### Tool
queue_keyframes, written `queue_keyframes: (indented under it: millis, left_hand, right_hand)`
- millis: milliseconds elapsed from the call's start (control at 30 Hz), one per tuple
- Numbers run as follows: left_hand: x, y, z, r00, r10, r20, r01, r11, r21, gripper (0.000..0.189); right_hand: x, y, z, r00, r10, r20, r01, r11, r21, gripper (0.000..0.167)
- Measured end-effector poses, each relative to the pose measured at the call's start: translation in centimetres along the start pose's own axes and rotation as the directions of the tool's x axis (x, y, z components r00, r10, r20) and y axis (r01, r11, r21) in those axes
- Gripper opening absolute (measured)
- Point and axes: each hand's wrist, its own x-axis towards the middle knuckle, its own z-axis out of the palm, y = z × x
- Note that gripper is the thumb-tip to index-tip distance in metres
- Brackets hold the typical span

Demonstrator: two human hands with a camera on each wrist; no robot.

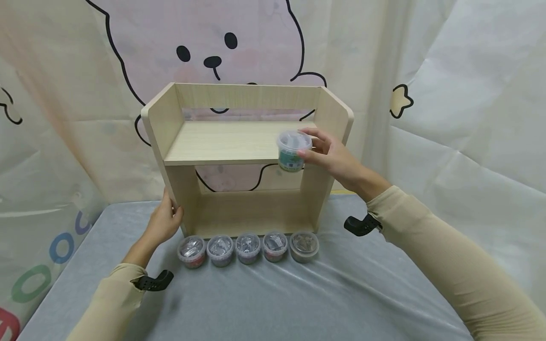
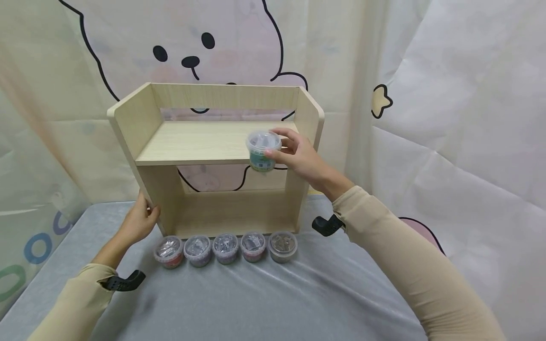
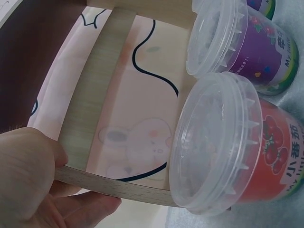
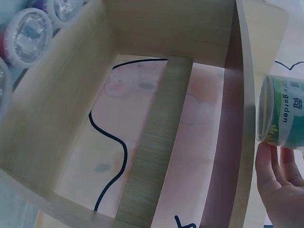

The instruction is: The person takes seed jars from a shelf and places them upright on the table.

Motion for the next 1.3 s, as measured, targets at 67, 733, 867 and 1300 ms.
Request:
queue_keyframes:
  millis: [67,733,867,1300]
  left_hand:
    - [0.0,0.0,0.0,1.000,0.003,-0.002,-0.003,1.000,0.001,0.057]
    - [0.0,0.1,0.0,1.000,0.004,0.002,-0.004,1.000,-0.007,0.058]
    - [0.0,0.1,0.1,1.000,0.002,0.010,-0.002,1.000,-0.003,0.060]
    - [-0.2,0.3,-0.2,1.000,0.004,0.024,-0.003,1.000,-0.015,0.061]
  right_hand:
    - [-0.3,0.2,-0.1,1.000,-0.002,0.000,0.002,1.000,-0.006,0.055]
    - [-4.0,4.2,-0.8,0.999,0.044,0.003,-0.043,0.997,-0.059,0.056]
    - [-4.6,5.3,-0.9,0.998,0.057,0.002,-0.057,0.997,-0.057,0.055]
    - [-6.3,8.6,-1.2,0.998,0.061,0.008,-0.061,0.998,-0.026,0.054]
